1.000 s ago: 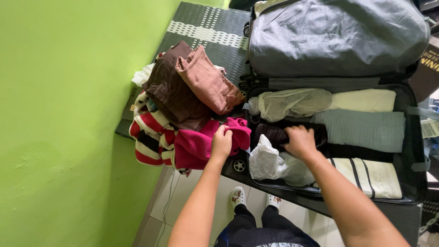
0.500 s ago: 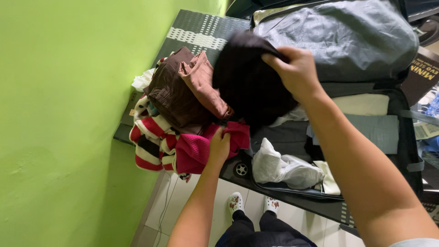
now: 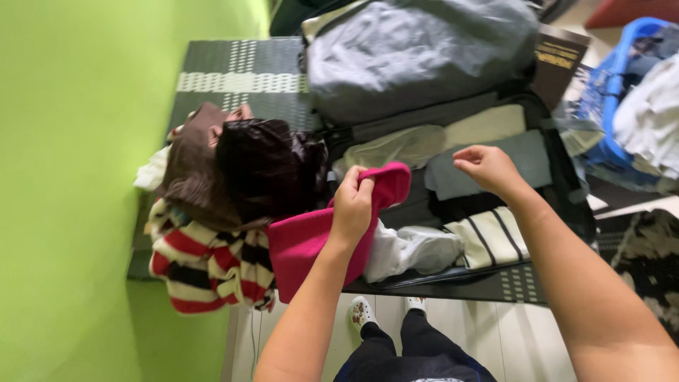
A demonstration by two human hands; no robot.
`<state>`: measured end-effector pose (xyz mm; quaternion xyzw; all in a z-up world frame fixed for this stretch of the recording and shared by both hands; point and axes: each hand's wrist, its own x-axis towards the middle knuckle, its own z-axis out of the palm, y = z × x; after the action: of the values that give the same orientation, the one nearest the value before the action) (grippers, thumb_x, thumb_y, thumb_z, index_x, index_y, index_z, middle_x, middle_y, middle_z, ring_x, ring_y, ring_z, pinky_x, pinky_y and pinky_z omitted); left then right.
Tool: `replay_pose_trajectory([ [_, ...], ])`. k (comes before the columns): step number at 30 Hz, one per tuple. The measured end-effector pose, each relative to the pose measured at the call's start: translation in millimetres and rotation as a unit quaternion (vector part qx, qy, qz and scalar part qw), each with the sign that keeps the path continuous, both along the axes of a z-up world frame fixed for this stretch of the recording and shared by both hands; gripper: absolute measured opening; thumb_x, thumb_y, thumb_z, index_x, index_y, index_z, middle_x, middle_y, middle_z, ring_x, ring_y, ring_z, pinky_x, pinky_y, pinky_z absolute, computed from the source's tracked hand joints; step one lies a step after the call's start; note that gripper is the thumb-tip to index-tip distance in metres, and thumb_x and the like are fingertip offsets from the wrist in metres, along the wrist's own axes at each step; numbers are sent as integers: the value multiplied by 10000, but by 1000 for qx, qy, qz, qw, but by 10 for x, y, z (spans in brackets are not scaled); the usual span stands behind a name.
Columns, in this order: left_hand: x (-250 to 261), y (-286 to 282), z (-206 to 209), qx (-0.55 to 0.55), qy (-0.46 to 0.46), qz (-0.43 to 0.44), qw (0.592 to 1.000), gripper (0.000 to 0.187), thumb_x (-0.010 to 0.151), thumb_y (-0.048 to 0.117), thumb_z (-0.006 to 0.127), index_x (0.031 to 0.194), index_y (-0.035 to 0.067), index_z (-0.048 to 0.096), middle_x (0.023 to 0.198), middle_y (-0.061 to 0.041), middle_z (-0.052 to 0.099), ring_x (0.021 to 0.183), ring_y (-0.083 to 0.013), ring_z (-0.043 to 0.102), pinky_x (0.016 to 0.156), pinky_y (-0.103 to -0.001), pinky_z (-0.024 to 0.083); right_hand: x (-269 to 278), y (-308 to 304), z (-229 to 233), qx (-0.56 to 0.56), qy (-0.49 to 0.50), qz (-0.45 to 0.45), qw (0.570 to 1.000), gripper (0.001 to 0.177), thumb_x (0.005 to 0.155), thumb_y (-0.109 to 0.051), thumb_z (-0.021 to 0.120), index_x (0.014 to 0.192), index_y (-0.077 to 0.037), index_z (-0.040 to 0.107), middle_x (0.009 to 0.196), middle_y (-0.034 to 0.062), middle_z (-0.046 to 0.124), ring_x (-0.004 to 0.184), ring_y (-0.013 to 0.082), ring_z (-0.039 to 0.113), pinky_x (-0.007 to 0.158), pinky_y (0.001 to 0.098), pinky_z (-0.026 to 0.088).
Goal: The person places a mint-green suitcase on a table, unlocks it with a key, and opens it. They then remove various folded clothes and a brown bag from the suitcase and place them on a nearby chair.
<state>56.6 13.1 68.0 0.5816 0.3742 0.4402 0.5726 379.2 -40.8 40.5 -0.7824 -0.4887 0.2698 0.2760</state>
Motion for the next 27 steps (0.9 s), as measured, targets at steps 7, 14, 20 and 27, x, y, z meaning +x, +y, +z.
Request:
replay_pose_trajectory([
  [7,900,9,-298,4,68,-13,998,183,998,189,565,1023,17,624,824,-115,673,781,-179,621,753,-334,519,628,-686,-619,-14,-226,-146,963,628,762,-293,856,1332,-115,660,1364,216,573,1196,416,551,924,532,450],
  [14,1052,-88,-705,11,118,-19,993,269,927,232,664,1121,48,631,919,-108,702,853,-196,665,794,-329,535,958,-717,-734,1,-163,-315,935,914,712,-341,896,1442,-18,450,1300,296,505,1216,489,482,1017,556,400],
  [20,1208,-4,-499,73,214,29,974,373,972,341,689,1223,66,669,976,-136,610,869,-245,602,795,-354,518,254,-457,-331,185,-217,-151,947,524,717,-86,786,1218,-91,632,1124,142,627,1077,371,581,861,519,447],
  [27,1378,137,-845,88,317,41,943,490,801,345,781,1215,117,654,1051,-186,624,901,-353,653,795,-436,533,-480,-616,159,248,-23,183,951,482,733,-93,821,1192,-61,678,1085,156,635,1031,365,612,892,428,502],
])
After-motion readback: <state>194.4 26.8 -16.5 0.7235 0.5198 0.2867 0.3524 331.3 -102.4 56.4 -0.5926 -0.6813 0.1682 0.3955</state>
